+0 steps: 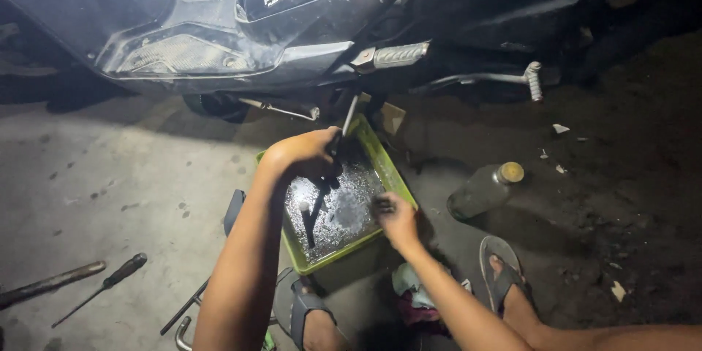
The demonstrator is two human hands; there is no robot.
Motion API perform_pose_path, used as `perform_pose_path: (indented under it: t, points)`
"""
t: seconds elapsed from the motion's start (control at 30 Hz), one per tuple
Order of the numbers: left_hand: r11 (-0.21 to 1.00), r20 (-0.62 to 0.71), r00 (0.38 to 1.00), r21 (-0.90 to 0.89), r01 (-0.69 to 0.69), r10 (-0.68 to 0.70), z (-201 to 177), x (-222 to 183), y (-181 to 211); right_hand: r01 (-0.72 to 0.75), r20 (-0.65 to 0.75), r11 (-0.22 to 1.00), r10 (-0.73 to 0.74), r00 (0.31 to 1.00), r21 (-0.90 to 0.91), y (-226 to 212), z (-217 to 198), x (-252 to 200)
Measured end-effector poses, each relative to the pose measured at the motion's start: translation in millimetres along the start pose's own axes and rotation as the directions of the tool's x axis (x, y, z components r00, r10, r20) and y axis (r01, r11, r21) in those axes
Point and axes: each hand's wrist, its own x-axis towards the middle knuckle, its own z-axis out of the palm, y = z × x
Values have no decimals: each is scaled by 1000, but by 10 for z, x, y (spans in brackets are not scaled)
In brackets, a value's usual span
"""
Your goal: Unscrewing multiple bolts from a motorcycle engine casing using a T-handle wrench and removing them.
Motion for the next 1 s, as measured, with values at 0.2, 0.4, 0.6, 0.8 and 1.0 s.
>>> perform_pose_path:
  t: [0.2,0.4,0.6,0.8,1.0]
  points:
    - [999,-27,999,25,-24,25,94,233,-352,79,74,993,-72,995,-94,-199,170,-168]
    - [999,-100,994,0,-47,47,151,441,-621,-111,-15,956,112,994,-273,-237,-173,-343]
    - [996,-79,997,-90,-3,-4,395,938,-660,-352,-42,936,351,935,-24,-375,-786,-847]
    - [729,49,988,-670,140,-145,840,722,570,-355,-135,911,387,912,212,-235,-1483,-1186]
    - [797,-337,925,-600,-70,-173,2062,1334,1221,-83,-187,810,232,955,581,262,-1907,-1274]
